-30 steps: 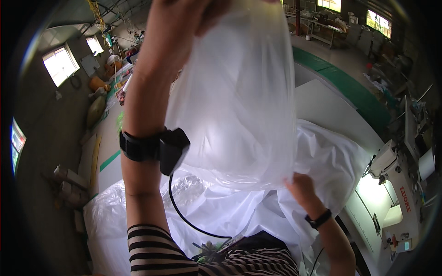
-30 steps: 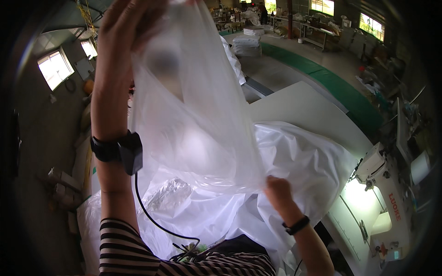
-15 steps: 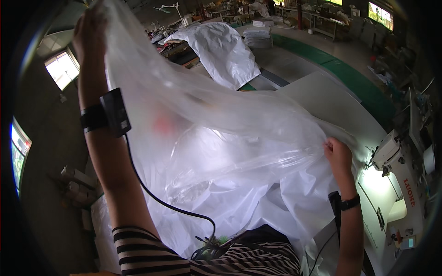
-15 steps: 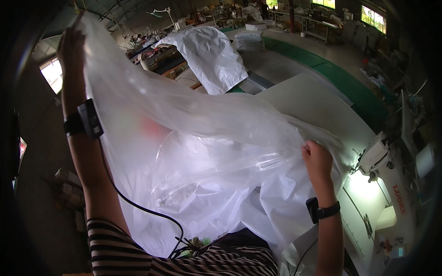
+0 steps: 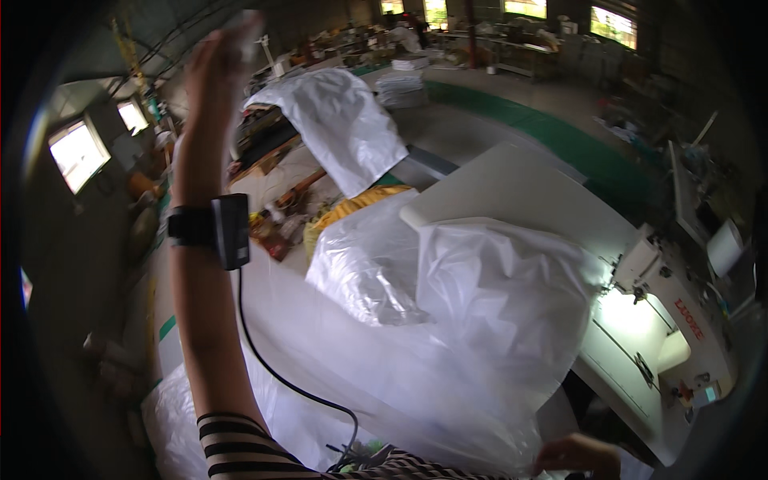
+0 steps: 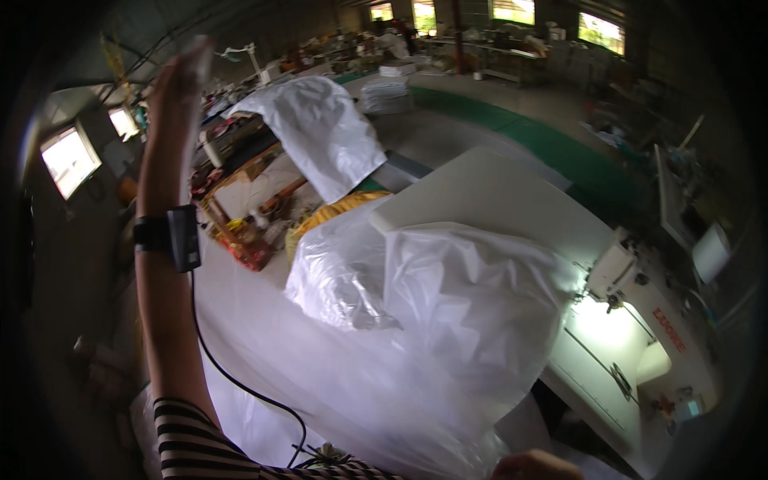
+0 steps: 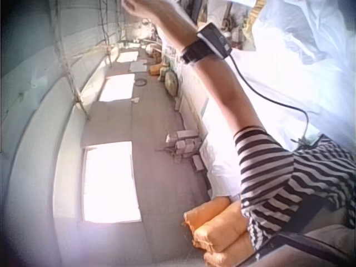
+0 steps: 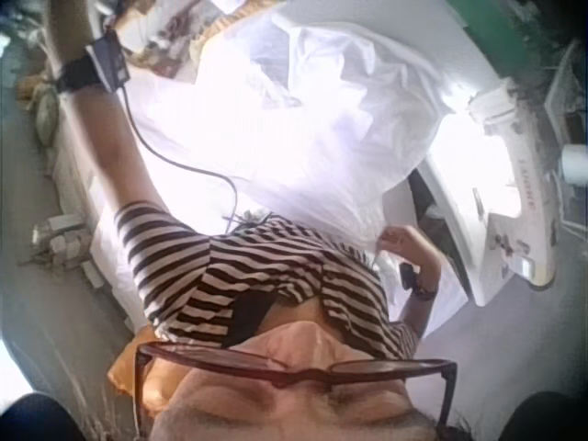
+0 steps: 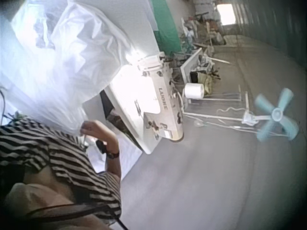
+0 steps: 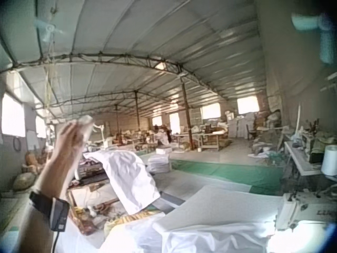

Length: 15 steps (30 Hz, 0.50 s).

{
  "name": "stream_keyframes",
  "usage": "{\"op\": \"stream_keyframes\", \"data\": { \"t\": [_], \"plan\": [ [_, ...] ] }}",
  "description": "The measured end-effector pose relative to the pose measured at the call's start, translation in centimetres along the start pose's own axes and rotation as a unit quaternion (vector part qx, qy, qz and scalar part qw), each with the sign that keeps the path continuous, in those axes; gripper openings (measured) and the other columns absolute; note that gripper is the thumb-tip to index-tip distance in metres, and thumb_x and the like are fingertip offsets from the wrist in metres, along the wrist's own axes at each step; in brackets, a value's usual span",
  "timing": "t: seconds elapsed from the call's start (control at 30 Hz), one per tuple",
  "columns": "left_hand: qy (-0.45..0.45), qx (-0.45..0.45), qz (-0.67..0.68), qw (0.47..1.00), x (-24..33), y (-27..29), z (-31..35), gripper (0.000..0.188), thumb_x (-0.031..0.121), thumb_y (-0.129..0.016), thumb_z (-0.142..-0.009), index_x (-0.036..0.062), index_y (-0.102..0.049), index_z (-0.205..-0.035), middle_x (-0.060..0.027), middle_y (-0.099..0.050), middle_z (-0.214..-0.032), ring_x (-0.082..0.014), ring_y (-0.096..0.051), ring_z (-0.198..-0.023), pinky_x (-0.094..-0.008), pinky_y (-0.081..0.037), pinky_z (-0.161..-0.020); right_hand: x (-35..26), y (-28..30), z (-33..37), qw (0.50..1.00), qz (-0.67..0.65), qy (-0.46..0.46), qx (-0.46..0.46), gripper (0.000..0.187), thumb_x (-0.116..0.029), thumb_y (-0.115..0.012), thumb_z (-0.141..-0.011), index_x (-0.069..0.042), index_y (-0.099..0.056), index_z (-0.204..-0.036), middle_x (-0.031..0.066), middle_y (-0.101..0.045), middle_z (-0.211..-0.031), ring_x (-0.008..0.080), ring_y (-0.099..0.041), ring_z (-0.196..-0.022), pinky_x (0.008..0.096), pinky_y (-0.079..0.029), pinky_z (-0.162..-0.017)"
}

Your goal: Sewing pieces of white synthetic material together using an industrial sewing machine.

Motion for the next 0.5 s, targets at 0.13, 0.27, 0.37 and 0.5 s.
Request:
{"op": "stream_keyframes", "data": {
  "t": [0.13, 0.27, 0.37, 0.5],
  "plan": [
    [0.229, -0.202, 0.546, 0.78, 13.6, -14.7, 1.6, 0.03, 0.037, -0.05, -0.099, 0.011, -0.064, -0.105, -0.006, -0.067, -0.105, -0.0138, -0.06, -0.087, -0.0292, -0.049, -0.075, -0.6, 3.0, 6.1, 0.943, 0.124, 0.048, 0.306, 0.017, -0.016, -0.069, -0.088, 0.001, -0.068, -0.087, 0.0161, -0.067, -0.077, 0.0331, -0.066, -0.08, 0.0359, -0.052, -0.068],
    [0.104, -0.36, 0.872, 0.314, 36.7, -13.7, 0.4, 0.024, 0.024, -0.04, -0.102, 0.005, -0.049, -0.091, -0.0247, -0.06, -0.128, -0.0043, -0.041, -0.049, -0.0223, -0.045, -0.054, -1.4, 10.6, 8.1, 0.918, 0.002, 0.052, 0.393, 0.059, -0.02, -0.076, -0.084, -0.002, -0.05, -0.133, 0.0159, -0.054, -0.137, 0.024, -0.055, -0.122, 0.0397, -0.049, -0.094],
    [0.176, -0.458, 0.871, 0.017, 46.7, -9.3, 0.0, 0.048, 0.02, -0.033, -0.106, -0.0074, -0.034, -0.145, -0.0021, -0.057, -0.062, -0.0046, -0.035, -0.039, -0.0128, -0.033, -0.038, -5.3, 15.3, 2.9, 0.848, -0.166, 0.27, 0.426, 0.082, -0.03, -0.076, -0.083, -0.006, -0.033, -0.149, 0.0156, -0.035, -0.153, 0.0256, -0.031, -0.143, 0.0431, -0.034, -0.111],
    [0.019, -0.461, 0.875, -0.149, 50.1, -1.8, -4.8, 0.029, 0.018, -0.036, -0.104, -0.0056, -0.051, -0.111, -0.0318, -0.06, -0.122, -0.005, -0.041, -0.044, -0.02, -0.044, -0.045, -9.9, 12.6, -12.3, 0.884, -0.211, 0.316, 0.272, 0.08, -0.032, -0.076, -0.086, -0.008, -0.032, -0.148, 0.0133, -0.041, -0.146, 0.0211, -0.036, -0.137, 0.0401, -0.031, -0.113]
  ]
}}
Point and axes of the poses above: each hand's wrist, its own z-axis away from the middle knuckle, its own y-axis out of the back of the hand, x = y × z, the point moved 10 cm from there along -z, towards the middle knuckle
